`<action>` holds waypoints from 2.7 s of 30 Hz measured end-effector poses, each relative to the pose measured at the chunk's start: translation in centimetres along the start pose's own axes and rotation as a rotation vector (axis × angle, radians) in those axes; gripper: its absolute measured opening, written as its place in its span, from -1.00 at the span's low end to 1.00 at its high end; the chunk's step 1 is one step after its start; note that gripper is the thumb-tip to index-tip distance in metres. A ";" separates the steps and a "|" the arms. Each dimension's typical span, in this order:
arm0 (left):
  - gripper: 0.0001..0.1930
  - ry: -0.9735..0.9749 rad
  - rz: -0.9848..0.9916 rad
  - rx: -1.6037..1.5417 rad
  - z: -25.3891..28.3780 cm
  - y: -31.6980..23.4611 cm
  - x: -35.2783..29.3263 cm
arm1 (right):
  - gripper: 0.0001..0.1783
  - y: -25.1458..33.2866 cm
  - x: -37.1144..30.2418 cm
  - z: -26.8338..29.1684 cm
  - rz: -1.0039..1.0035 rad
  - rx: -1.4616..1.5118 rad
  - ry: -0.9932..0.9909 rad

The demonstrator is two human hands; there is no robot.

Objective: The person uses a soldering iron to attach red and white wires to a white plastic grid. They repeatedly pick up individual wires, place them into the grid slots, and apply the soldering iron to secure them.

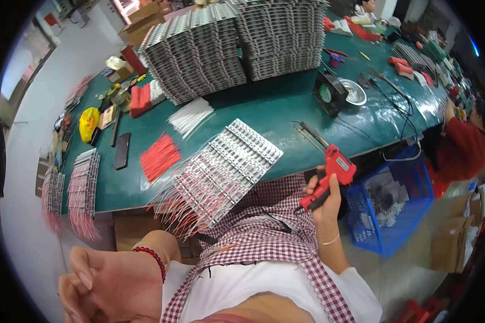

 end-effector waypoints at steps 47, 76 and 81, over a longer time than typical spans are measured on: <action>-0.80 1.114 1.644 1.098 33.5 7.2 -36.5 | -0.60 0.3 3.1 1.5 -0.014 0.187 -0.016; -0.82 -0.570 1.274 0.564 26.9 8.2 -29.7 | -0.57 -0.9 5.3 -1.7 -0.012 -0.005 -0.005; -0.81 -0.429 1.308 0.676 21.9 8.9 -33.0 | -0.54 -1.5 5.3 -2.3 -0.011 -0.039 0.025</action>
Point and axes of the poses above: each hand's wrist, its own x-axis towards the middle knuckle, its own z-axis out of the back of the hand, y = z × x, the point moved 7 cm from there along x, towards the middle knuckle, and after that the axes turned 4 degrees about y, right-handed, at the moved point
